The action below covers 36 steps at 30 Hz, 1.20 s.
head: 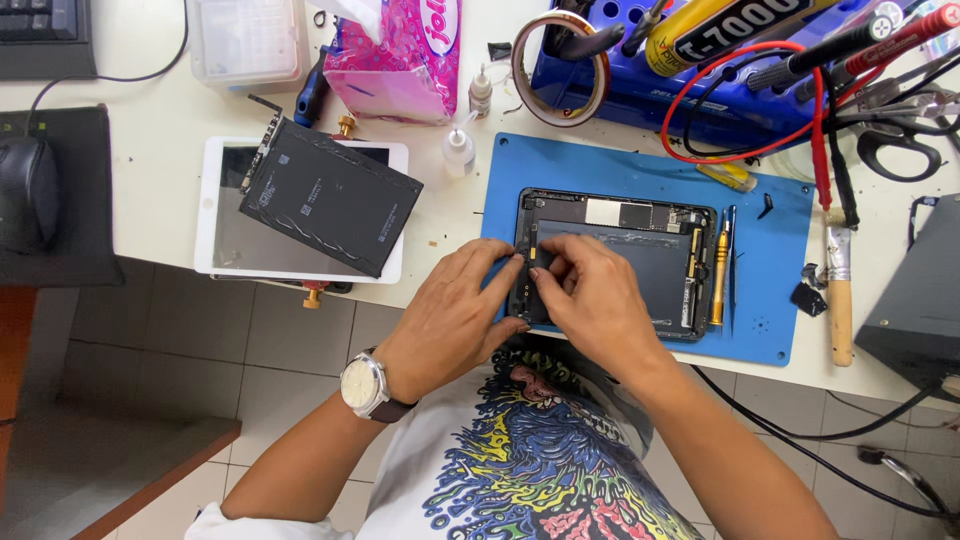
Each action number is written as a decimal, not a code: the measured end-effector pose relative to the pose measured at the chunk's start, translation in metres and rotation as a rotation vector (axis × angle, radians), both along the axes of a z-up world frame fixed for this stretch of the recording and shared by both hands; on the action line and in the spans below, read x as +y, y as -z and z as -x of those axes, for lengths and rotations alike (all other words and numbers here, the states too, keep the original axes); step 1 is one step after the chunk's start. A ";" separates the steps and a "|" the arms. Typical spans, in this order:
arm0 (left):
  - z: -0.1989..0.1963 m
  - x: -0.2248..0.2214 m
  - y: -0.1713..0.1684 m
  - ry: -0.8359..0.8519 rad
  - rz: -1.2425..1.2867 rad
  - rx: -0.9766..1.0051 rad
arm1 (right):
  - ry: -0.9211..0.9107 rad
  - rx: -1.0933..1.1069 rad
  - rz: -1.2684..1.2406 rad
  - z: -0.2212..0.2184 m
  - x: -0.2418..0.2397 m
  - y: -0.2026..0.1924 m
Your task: The person disassembles a tablet by removing the battery and using a screwdriver and tweezers to detach internal components. They carefully lift and separate parts, including a ribbon cable and a small circuit board, placing them on the work surface.
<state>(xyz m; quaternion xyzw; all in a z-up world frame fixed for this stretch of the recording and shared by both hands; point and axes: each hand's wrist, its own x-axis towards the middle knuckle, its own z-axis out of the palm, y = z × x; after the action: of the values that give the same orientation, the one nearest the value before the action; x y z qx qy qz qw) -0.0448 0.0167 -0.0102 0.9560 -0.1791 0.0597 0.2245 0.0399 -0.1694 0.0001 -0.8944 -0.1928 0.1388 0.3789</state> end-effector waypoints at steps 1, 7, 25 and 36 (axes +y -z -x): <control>0.000 -0.001 -0.001 0.003 0.000 -0.001 | 0.003 -0.001 0.000 0.003 0.000 -0.001; -0.004 -0.002 -0.005 0.023 -0.076 0.003 | 0.024 0.090 -0.117 0.008 0.000 -0.001; -0.002 0.000 -0.007 0.025 -0.044 -0.018 | 0.100 0.097 -0.131 -0.009 0.010 0.000; -0.003 -0.003 -0.008 0.021 -0.128 -0.012 | 0.009 0.126 0.043 -0.014 0.013 -0.008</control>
<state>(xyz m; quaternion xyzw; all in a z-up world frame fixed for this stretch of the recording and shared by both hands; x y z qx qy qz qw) -0.0422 0.0138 -0.0024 0.9662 -0.1938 0.0514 0.1623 0.0543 -0.1563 0.0083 -0.8928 -0.1615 0.1972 0.3714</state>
